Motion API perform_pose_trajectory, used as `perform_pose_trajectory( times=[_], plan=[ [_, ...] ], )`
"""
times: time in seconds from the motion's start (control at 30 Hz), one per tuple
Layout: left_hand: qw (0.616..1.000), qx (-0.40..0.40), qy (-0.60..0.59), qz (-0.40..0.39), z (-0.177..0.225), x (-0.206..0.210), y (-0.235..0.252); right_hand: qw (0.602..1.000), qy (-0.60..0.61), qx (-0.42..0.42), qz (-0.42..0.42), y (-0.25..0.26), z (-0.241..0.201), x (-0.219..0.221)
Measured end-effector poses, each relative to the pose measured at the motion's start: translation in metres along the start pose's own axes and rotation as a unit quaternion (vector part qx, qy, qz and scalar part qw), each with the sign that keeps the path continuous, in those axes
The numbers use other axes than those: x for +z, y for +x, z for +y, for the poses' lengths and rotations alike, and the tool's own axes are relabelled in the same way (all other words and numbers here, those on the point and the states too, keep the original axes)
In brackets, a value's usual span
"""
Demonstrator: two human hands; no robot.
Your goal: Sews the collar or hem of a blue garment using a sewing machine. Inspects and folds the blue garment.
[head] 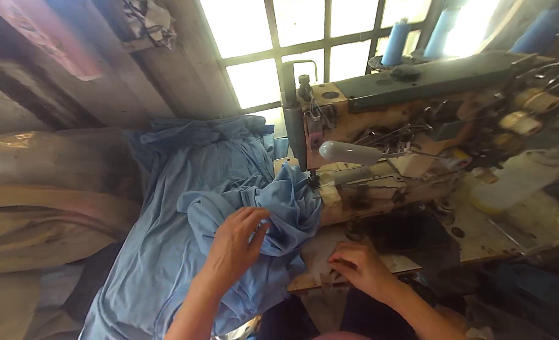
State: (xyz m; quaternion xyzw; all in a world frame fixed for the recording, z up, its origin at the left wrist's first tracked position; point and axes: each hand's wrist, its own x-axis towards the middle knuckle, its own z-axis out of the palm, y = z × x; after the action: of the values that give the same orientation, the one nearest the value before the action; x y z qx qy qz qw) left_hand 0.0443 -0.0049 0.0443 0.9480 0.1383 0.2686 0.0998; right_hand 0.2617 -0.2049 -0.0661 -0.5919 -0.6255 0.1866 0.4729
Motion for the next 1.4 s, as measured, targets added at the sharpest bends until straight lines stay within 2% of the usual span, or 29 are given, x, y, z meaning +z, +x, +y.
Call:
perform_pose_trajectory(
  times=[0.03, 0.07, 0.13, 0.2, 0.23, 0.4, 0.47, 0.6, 0.67, 0.83, 0.9, 1.0, 1.1, 1.17, 1.27, 1.4],
  plan=[
    [0.999, 0.033, -0.003, 0.042, 0.009, 0.005, 0.013, 1.0, -0.024, -0.01, 0.006, -0.002, 0.005, -0.001],
    [0.996, 0.068, -0.006, 0.052, 0.016, 0.012, 0.024, 0.999, -0.046, -0.009, -0.002, -0.004, 0.01, -0.002],
    [0.992, 0.123, 0.022, -0.009, 0.021, 0.03, 0.04, 0.995, -0.081, 0.031, -0.041, -0.005, 0.019, -0.006],
    [0.987, 0.117, 0.086, -0.074, 0.017, 0.046, 0.046, 0.991, -0.113, 0.063, -0.024, -0.003, 0.026, -0.005],
    [0.986, 0.099, 0.107, -0.076, 0.013, 0.05, 0.045, 0.989, -0.127, 0.076, 0.003, -0.002, 0.027, -0.005],
    [0.985, 0.084, 0.146, 0.044, 0.005, 0.034, 0.028, 0.987, -0.094, 0.073, 0.106, -0.002, 0.024, -0.002],
    [0.988, 0.093, 0.112, 0.052, 0.004, 0.022, 0.021, 0.989, -0.06, 0.045, 0.129, 0.001, 0.018, -0.005],
    [0.987, 0.145, -0.031, 0.06, 0.017, 0.0, 0.018, 0.983, -0.027, -0.023, 0.179, 0.025, 0.001, -0.013],
    [0.986, 0.132, -0.077, 0.058, 0.021, -0.005, 0.02, 0.98, -0.017, -0.041, 0.194, 0.038, -0.006, -0.016],
    [0.995, 0.006, -0.07, 0.069, -0.007, 0.0, 0.015, 0.977, -0.022, -0.064, 0.2, 0.061, -0.017, -0.024],
    [0.997, 0.014, -0.015, 0.076, -0.006, -0.004, 0.015, 0.978, -0.038, -0.069, 0.193, 0.07, -0.022, -0.029],
    [0.985, 0.045, 0.1, 0.134, 0.0, -0.009, 0.017, 0.979, -0.076, -0.098, 0.161, 0.088, -0.029, -0.032],
    [0.971, 0.08, 0.139, 0.177, 0.004, -0.007, 0.02, 0.982, -0.124, -0.11, 0.093, 0.109, -0.039, -0.032],
    [0.98, 0.075, 0.071, 0.173, 0.005, -0.004, 0.02, 0.986, -0.142, -0.086, 0.011, 0.12, -0.045, -0.035],
    [0.983, 0.035, -0.115, 0.136, 0.003, -0.003, 0.019, 0.989, -0.1, -0.043, -0.096, 0.132, -0.048, -0.045],
    [0.96, 0.025, -0.259, 0.105, 0.003, 0.0, 0.021, 0.996, 0.005, 0.006, -0.09, 0.132, -0.04, -0.054]
  ],
)
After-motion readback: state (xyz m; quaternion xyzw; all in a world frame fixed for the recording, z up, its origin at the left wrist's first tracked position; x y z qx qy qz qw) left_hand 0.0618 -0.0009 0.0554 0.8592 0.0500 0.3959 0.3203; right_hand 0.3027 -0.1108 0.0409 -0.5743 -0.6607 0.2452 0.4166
